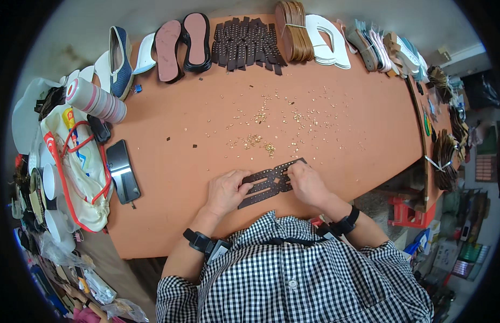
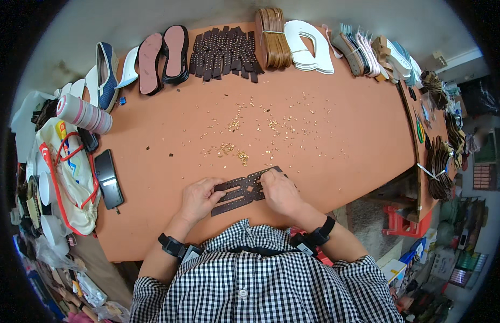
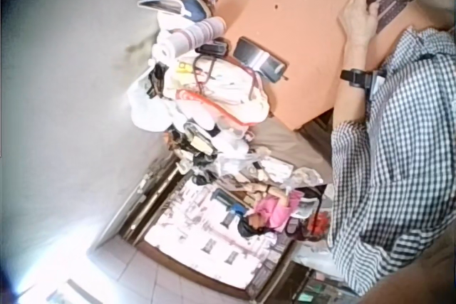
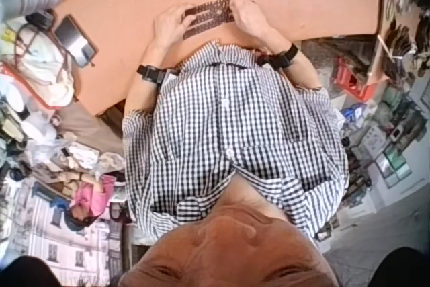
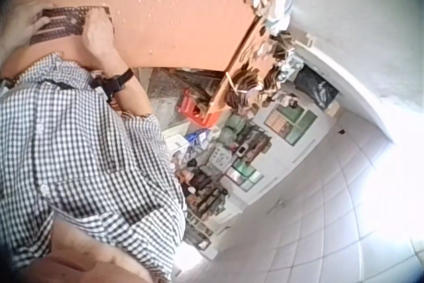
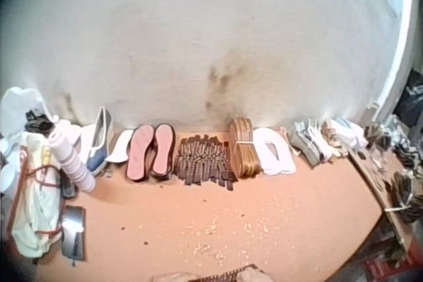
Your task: Manually applying decorative elements to shoe upper straps.
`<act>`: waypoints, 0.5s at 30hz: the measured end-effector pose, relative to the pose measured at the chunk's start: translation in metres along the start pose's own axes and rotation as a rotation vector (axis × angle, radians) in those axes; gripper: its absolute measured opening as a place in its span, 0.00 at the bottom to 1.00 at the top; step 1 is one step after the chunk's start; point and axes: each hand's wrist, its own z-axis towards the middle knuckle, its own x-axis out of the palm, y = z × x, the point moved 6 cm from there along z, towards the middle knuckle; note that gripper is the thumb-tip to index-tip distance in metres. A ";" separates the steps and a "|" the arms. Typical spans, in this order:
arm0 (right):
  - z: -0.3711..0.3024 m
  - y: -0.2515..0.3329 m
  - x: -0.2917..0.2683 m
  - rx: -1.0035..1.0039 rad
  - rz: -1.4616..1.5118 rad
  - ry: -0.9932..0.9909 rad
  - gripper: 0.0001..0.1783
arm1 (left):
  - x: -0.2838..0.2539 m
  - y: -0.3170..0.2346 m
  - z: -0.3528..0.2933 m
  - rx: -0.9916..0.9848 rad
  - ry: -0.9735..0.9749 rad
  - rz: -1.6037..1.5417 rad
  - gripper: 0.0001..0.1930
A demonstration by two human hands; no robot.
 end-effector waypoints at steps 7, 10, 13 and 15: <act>0.003 0.007 -0.001 -0.022 -0.062 0.049 0.06 | 0.003 0.004 0.001 0.023 -0.008 -0.002 0.12; 0.000 0.008 0.001 -0.054 -0.101 0.033 0.07 | 0.001 0.002 0.001 0.026 -0.023 0.007 0.11; -0.003 0.009 0.000 -0.056 -0.120 0.025 0.08 | 0.001 0.002 0.001 0.013 -0.015 -0.002 0.11; -0.004 0.005 0.002 -0.046 -0.096 0.008 0.09 | 0.000 0.000 0.001 0.010 -0.013 -0.007 0.11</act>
